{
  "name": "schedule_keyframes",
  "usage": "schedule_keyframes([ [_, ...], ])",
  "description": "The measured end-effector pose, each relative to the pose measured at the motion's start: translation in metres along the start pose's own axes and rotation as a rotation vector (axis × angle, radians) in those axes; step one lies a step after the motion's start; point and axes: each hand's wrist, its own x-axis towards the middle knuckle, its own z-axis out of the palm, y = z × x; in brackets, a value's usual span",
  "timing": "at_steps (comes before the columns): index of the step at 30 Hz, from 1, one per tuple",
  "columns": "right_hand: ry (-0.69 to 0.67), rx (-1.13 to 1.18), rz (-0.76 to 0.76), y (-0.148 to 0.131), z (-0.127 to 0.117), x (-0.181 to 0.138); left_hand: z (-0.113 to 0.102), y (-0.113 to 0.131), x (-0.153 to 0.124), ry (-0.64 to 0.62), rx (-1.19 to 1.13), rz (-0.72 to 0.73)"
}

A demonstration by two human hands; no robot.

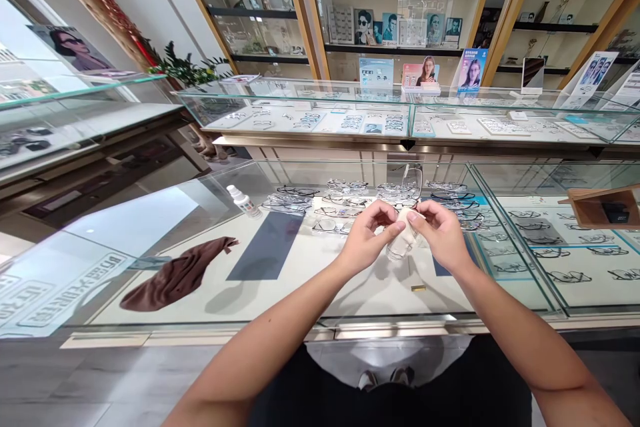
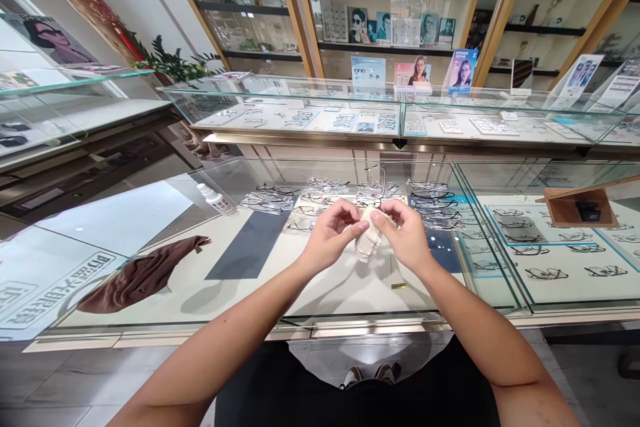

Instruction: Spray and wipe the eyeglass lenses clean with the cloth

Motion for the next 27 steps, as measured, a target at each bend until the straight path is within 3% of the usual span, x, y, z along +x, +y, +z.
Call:
schedule_keyframes([
  [11,0.05,0.002,-0.025,0.002,0.005,-0.003,0.0,0.001,-0.002,0.006,0.082,0.056],
  [18,0.104,-0.024,-0.059,0.002,0.012,-0.008,0.0,-0.001,0.001,-0.098,-0.013,-0.159],
  [23,0.14,-0.057,-0.157,0.0,0.009,-0.007,-0.001,0.001,0.001,-0.12,-0.004,-0.169],
  [27,0.087,0.037,-0.098,0.002,0.004,-0.001,0.0,0.004,0.0,-0.178,-0.089,-0.228],
])
